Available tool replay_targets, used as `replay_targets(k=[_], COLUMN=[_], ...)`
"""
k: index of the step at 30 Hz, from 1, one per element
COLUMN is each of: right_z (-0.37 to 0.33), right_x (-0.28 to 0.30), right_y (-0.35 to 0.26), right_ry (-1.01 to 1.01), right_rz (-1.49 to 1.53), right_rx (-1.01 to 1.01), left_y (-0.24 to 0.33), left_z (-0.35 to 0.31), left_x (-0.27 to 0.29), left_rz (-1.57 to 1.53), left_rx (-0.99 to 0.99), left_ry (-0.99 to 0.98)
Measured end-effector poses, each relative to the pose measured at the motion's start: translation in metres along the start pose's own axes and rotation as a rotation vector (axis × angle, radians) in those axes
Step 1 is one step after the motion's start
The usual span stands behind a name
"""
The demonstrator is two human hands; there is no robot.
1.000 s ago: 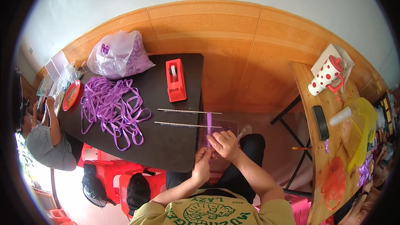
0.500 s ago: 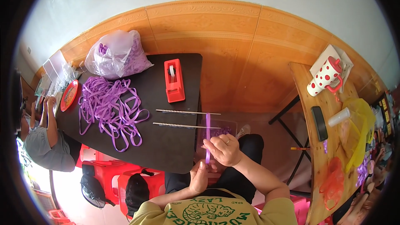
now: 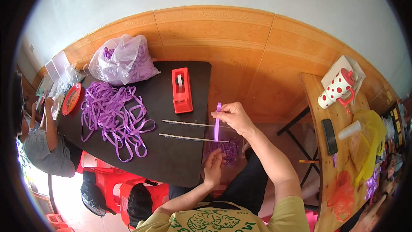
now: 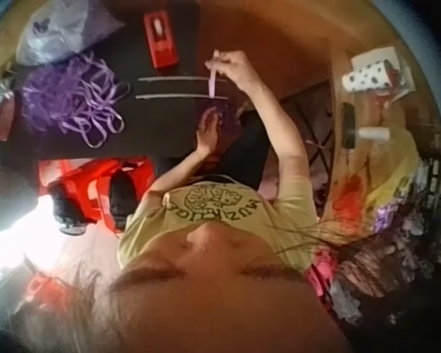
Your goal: Wrapping and weaving purple ribbons around two horizontal metal rods to create a pattern.
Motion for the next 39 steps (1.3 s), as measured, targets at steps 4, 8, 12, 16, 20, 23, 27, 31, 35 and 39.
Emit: replay_targets(k=[4,8,12,16,20,23,27,31,35,39], right_z=[0.011,0.016,0.011,0.011,0.01,0.009,0.004,-0.01,-0.032,-0.06], right_x=[0.004,0.0,-0.017,-0.005,-0.005,-0.015,-0.008,-0.031,-0.041,-0.011], right_y=[0.035,0.058,0.064,0.097,0.116,0.12,0.128,0.108,0.081,0.148], right_ry=[-0.037,-0.048,-0.088,-0.105,-0.191,-0.248,-0.264,-0.22,-0.13,0.031], right_rz=[0.084,0.244,0.443,0.548,0.58,0.572,0.549,0.593,0.519,0.475], right_rx=[-0.209,-0.298,-0.348,-0.418,-0.419,-0.435,-0.451,-0.422,-0.39,-0.458], left_y=[0.012,0.012,0.026,0.049,0.043,0.033,0.031,0.023,0.033,0.033], left_z=[0.036,0.067,0.081,0.083,0.084,0.088,0.082,0.068,0.047,0.038], left_x=[-0.006,-0.007,-0.005,-0.013,-0.01,-0.004,-0.01,0.002,-0.002,-0.007], left_rz=[-0.179,-0.195,-0.111,0.087,0.078,0.122,-0.03,0.061,-0.03,-0.078], left_rx=[-0.16,-0.256,-0.33,-0.415,-0.343,-0.48,-0.515,-0.468,-0.371,-0.241], left_ry=[0.155,0.212,0.147,0.197,0.139,0.129,0.092,0.146,0.114,0.075])
Point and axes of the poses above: each hand's wrist, its own z-axis towards the middle knuckle, its own x-axis out of the back of the hand, y = z × x, the point moved 5 cm from there along z, towards the middle knuckle, and after that the axes turned 8 degrees about -y, right-handed, at the moved point
